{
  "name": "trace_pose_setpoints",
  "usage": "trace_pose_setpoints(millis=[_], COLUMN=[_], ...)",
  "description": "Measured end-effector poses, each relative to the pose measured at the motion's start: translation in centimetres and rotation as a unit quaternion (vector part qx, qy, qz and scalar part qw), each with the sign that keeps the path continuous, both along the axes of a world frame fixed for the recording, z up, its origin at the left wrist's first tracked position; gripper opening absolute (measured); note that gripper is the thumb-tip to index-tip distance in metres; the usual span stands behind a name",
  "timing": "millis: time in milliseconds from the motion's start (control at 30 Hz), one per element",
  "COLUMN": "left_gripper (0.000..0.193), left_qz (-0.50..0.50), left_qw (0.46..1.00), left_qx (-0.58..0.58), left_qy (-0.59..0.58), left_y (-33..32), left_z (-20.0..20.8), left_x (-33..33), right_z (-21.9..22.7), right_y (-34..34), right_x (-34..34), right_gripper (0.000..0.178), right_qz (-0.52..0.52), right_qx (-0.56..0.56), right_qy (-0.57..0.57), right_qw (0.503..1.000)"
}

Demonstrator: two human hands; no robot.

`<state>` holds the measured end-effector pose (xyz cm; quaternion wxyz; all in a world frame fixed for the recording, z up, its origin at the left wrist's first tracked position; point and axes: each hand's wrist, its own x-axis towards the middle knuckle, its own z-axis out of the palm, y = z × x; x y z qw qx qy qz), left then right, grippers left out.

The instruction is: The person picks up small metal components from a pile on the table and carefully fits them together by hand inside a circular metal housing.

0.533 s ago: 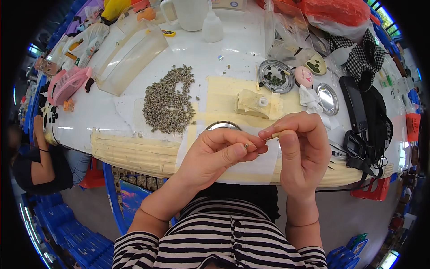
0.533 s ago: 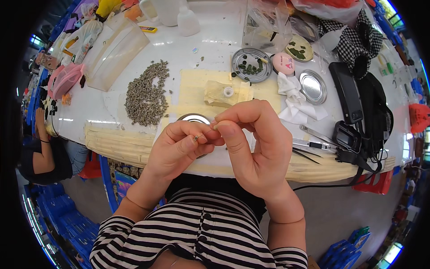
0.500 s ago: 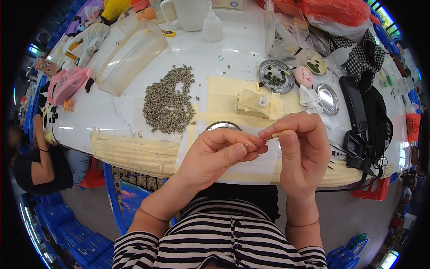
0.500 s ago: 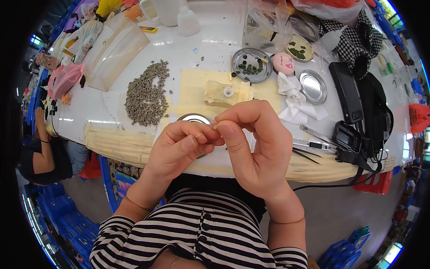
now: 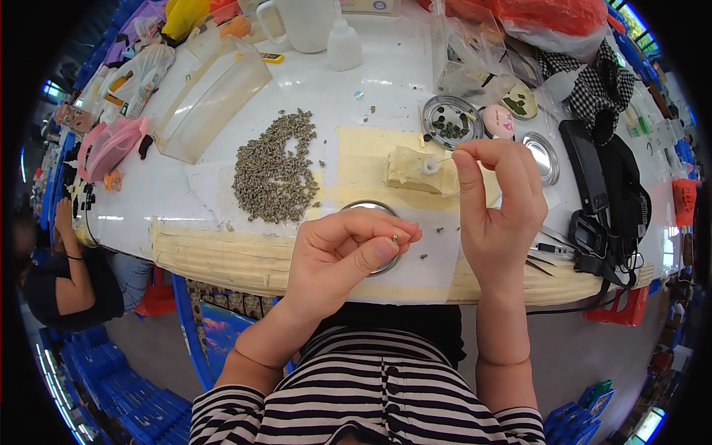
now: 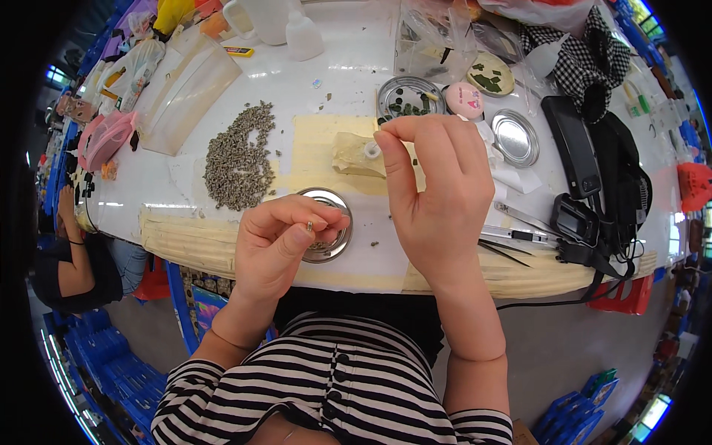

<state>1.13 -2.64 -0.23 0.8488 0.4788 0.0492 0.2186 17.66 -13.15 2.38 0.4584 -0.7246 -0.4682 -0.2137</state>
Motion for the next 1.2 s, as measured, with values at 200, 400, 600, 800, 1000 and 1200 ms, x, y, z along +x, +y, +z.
trace_pose_setpoints(millis=[200, 400, 600, 800, 1000, 1200], left_gripper=[0.014, 0.014, 0.014, 0.009, 0.008, 0.008], left_qz=[0.030, 0.034, 0.003, -0.045, -0.074, -0.084], left_qw=[0.999, 0.999, 0.999, 0.997, 0.990, 0.988], left_qx=[0.013, 0.041, 0.031, 0.043, 0.082, 0.086], left_qy=[0.006, 0.004, 0.015, 0.041, 0.082, 0.100], left_y=[0.1, 0.1, 0.1, 0.8, 0.9, 0.9], left_z=[-0.1, -0.3, 0.0, 0.9, 1.6, 1.7], left_x=[-0.2, 0.0, 0.1, 0.3, 0.5, 0.6], right_z=[0.2, 1.1, 0.7, 1.1, 1.1, 0.7], right_y=[-0.3, -2.4, -2.6, -3.0, -3.8, -3.9], right_x=[-1.0, -4.6, -4.2, -3.2, -3.1, -3.0], right_gripper=[0.020, 0.039, 0.037, 0.030, 0.029, 0.029], right_qz=[-0.003, 0.110, 0.148, 0.191, 0.182, 0.172], right_qx=[-0.031, -0.018, -0.034, -0.050, -0.057, -0.041], right_qy=[-0.033, -0.063, -0.022, 0.035, 0.023, 0.022], right_qw=[0.999, 0.992, 0.988, 0.980, 0.981, 0.984])
